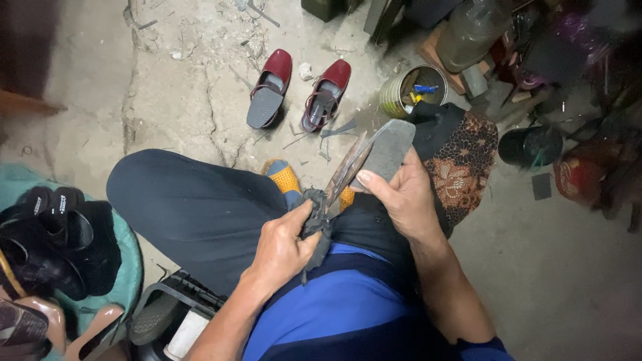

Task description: Applying adhesive and trimming a new rubber heel tip on a high-heeled shoe.

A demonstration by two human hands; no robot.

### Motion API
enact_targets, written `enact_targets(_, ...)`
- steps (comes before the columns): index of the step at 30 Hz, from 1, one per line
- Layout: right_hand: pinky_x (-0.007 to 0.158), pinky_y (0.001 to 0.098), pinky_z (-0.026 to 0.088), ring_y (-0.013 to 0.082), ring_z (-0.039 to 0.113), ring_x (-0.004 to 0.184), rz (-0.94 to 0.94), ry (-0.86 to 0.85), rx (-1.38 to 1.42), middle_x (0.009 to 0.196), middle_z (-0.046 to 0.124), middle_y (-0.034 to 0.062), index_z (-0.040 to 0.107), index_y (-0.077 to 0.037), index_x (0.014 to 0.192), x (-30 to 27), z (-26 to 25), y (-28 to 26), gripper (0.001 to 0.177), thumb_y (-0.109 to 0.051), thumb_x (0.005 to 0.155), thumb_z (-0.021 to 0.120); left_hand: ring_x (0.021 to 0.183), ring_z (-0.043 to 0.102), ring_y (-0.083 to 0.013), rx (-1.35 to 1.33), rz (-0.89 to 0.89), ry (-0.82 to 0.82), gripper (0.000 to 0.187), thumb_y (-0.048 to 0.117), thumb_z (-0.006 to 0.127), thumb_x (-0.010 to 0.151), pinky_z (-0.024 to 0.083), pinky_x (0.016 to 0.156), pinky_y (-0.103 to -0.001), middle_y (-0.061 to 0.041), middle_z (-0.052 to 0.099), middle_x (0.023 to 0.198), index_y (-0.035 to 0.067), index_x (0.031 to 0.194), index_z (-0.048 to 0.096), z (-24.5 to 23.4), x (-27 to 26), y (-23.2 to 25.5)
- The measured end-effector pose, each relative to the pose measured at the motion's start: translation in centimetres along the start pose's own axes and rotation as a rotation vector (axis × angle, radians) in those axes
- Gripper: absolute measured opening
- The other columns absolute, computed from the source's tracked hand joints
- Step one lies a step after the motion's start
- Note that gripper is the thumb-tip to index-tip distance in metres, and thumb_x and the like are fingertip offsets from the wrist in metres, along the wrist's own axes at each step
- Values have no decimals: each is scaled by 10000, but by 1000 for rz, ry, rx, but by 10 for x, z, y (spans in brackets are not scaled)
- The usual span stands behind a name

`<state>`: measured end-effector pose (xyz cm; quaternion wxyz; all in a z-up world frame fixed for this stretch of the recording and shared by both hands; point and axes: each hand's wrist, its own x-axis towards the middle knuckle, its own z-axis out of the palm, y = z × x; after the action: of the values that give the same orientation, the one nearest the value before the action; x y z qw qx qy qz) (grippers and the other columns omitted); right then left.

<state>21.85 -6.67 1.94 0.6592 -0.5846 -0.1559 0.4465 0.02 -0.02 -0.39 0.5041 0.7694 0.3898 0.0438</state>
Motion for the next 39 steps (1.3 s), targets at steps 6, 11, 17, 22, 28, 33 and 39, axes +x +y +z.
enact_targets(6, 828, 434, 682, 245, 763, 905, -78, 19, -36, 1044, 752, 203, 542, -31, 1184, 5, -17, 12, 241, -79, 986, 670, 1179, 619, -516, -17, -39, -34, 602, 10, 788, 793, 584, 896, -587, -341, 675, 1224, -101, 1353, 598, -2, -1, 10)
enact_targets(11, 822, 428, 676, 226, 762, 853, -62, 4, -43, 943, 759, 190, 581, -7, 1121, -2, -9, 10, 186, -59, 977, 688, 1200, 601, -538, -5, -59, -45, 659, 25, 803, 781, 559, 919, -617, -372, 642, 1260, -123, 1377, 564, -6, 1, 21)
enact_targets(17, 820, 386, 667, 180, 747, 857, -32, 24, -35, 931, 765, 147, 611, -5, 1102, -3, -9, 9, 174, -48, 963, 707, 1176, 624, -520, 23, -11, -31, 619, 11, 801, 781, 570, 900, -598, -359, 669, 1223, -126, 1348, 592, -1, -2, 10)
enact_targets(22, 817, 402, 668, 187, 748, 854, -34, 36, -59, 929, 763, 155, 618, 6, 1112, -2, -12, 9, 183, -52, 964, 708, 1169, 628, -509, -16, 6, -38, 572, 16, 789, 815, 591, 885, -576, -337, 685, 1200, -107, 1342, 603, 7, -3, -2)
enact_targets(28, 821, 403, 658, 172, 718, 866, 9, -11, -62, 937, 753, 144, 623, 20, 1116, -4, -16, 21, 190, -35, 956, 712, 1177, 622, -534, 23, 8, -56, 679, 49, 821, 771, 564, 904, -608, -367, 656, 1240, -139, 1370, 562, -1, 4, 13)
enact_targets(33, 833, 406, 656, 180, 725, 878, 0, -2, -76, 959, 761, 161, 627, 23, 1131, -5, -15, 15, 202, -43, 959, 709, 1179, 613, -537, -6, -1, -43, 650, 10, 791, 791, 559, 911, -612, -364, 659, 1237, -133, 1381, 557, 4, 5, 9)
enact_targets(39, 815, 384, 661, 156, 722, 848, -4, 14, -47, 926, 753, 122, 631, 9, 1117, -4, -15, 23, 199, -53, 951, 722, 1129, 637, -530, -21, 33, -16, 588, 12, 788, 797, 592, 857, -599, -342, 691, 1177, -114, 1339, 599, 17, 1, -13)
